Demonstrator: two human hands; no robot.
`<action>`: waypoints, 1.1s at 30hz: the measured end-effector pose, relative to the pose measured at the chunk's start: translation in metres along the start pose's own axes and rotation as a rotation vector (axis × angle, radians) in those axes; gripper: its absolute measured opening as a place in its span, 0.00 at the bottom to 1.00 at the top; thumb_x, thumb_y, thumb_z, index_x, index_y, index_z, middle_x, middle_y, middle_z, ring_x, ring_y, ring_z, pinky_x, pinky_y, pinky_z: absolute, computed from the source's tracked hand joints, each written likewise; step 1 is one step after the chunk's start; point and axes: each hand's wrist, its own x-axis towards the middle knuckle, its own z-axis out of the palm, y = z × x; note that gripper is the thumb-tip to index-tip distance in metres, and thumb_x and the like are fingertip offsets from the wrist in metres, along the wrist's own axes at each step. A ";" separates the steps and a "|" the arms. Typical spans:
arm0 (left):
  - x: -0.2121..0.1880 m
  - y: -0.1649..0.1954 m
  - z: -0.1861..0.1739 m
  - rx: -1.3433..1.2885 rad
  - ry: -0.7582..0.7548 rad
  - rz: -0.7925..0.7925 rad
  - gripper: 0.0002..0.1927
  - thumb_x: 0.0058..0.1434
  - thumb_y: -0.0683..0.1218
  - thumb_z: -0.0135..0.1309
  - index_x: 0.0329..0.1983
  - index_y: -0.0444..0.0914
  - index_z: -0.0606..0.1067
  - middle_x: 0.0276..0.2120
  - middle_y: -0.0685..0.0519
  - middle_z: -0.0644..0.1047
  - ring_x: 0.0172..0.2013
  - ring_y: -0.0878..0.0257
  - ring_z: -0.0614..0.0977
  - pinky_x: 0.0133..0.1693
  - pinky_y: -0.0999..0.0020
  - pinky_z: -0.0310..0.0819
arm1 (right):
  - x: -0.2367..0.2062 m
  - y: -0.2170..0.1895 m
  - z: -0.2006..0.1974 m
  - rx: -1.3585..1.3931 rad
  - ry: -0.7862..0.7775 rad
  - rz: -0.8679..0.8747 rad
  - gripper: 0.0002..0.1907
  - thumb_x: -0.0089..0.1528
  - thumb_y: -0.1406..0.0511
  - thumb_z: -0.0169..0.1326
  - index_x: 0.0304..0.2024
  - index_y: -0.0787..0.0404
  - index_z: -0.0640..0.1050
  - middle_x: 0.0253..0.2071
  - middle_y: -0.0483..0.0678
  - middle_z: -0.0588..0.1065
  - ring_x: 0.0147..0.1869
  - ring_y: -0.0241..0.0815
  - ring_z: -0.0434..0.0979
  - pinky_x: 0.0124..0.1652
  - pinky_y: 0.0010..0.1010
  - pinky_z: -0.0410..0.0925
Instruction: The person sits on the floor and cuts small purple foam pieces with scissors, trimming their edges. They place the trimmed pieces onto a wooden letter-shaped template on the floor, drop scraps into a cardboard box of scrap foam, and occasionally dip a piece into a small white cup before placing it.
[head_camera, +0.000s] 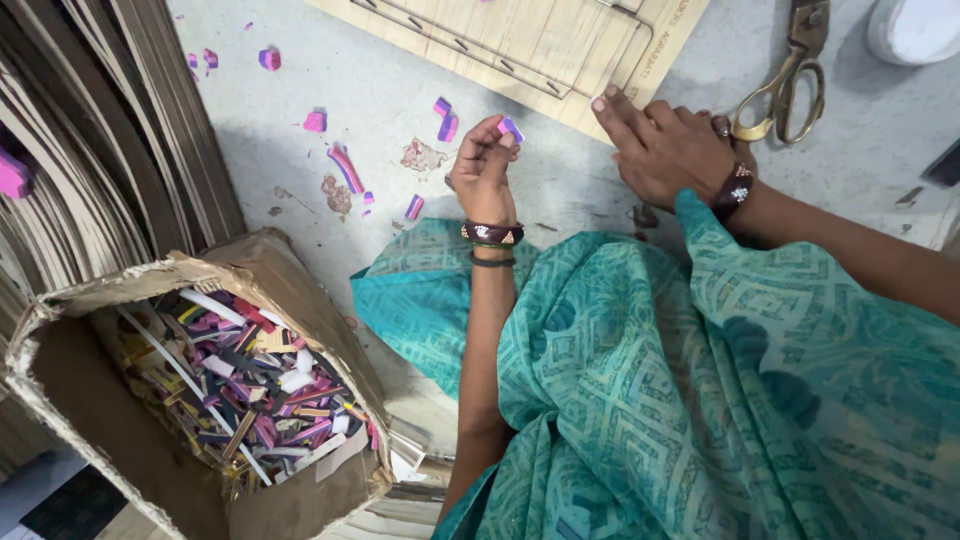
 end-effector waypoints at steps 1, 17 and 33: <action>0.000 0.000 0.000 -0.002 -0.001 0.005 0.17 0.62 0.33 0.61 0.55 0.31 0.77 0.41 0.53 0.78 0.40 0.66 0.78 0.42 0.71 0.75 | 0.000 0.001 0.001 0.007 -0.004 0.006 0.37 0.63 0.60 0.53 0.73 0.65 0.64 0.70 0.60 0.67 0.51 0.55 0.75 0.45 0.46 0.73; -0.006 0.000 0.024 0.155 -0.062 -0.047 0.16 0.63 0.33 0.59 0.55 0.30 0.76 0.43 0.51 0.81 0.40 0.66 0.82 0.41 0.73 0.77 | -0.006 -0.006 -0.001 -0.097 -0.076 0.037 0.36 0.62 0.58 0.54 0.71 0.61 0.66 0.70 0.55 0.69 0.52 0.51 0.73 0.45 0.45 0.70; -0.004 -0.003 0.055 0.293 -0.199 0.054 0.15 0.65 0.32 0.60 0.55 0.31 0.77 0.42 0.53 0.80 0.41 0.70 0.81 0.46 0.77 0.77 | -0.002 -0.004 -0.005 -0.198 0.067 0.046 0.36 0.61 0.56 0.57 0.70 0.60 0.69 0.71 0.51 0.69 0.66 0.49 0.68 0.52 0.39 0.65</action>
